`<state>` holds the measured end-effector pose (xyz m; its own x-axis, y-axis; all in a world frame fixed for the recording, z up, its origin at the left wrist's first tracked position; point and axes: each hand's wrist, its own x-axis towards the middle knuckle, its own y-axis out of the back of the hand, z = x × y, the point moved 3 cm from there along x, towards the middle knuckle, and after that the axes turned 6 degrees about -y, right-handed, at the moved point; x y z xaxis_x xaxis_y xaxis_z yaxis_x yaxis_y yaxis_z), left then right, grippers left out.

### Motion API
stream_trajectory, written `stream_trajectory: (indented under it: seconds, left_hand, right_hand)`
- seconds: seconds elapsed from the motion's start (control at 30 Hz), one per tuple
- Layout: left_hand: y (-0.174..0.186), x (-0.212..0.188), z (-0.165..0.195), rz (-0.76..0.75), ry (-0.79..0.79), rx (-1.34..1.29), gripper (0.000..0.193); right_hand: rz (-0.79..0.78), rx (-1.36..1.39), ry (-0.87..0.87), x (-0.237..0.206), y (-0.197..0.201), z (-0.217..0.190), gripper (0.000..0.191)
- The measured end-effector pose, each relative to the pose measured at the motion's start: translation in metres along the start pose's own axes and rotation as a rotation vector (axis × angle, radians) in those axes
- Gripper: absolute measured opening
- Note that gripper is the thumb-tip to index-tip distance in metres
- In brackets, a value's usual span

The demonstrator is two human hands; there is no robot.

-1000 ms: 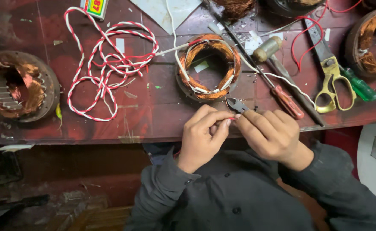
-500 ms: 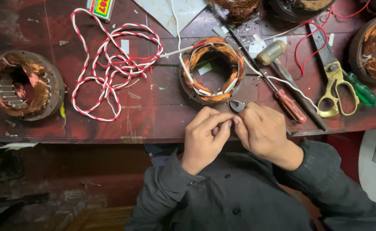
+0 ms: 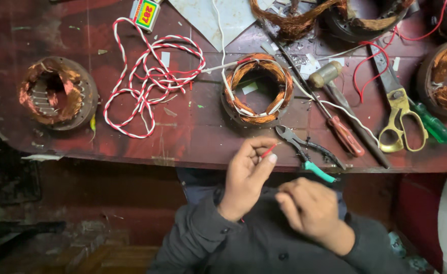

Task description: The person strips and twists wires, then uses a lit match to heat the wire ends before tucking them into a copper-wound coil. They continue to arrange and secure the wires within the coil assembly.

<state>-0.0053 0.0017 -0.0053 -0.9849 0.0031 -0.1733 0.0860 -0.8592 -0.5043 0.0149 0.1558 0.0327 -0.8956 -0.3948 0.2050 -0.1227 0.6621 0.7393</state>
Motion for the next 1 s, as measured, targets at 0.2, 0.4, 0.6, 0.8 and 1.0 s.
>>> stream_trajectory:
  seconds: [0.2,0.4,0.6,0.8,1.0]
  left_hand:
    - [-0.024,-0.017,-0.024,0.096,0.112,-0.321,0.031]
    - [-0.046,-0.033,-0.037,0.177,-0.030,-0.419,0.040]
    - [-0.049,-0.044,-0.051,0.158,0.022,-0.266,0.042]
    - [-0.047,-0.058,-0.059,-0.102,0.064,0.079,0.029]
    - [-0.032,-0.050,-0.061,-0.065,0.017,-0.017,0.028]
  right_hand:
    - [-0.213,0.281,-0.224,-0.036,-0.020,0.024,0.024]
    - [-0.275,0.519,-0.180,-0.059,-0.016,0.042,0.023]
    - [-0.372,0.511,-0.633,-0.083,-0.024,0.065,0.018]
    - [-0.001,0.337,-0.249,-0.087,-0.023,0.065,0.022]
    - [0.099,0.109,-0.169,-0.075,-0.028,0.055,0.021]
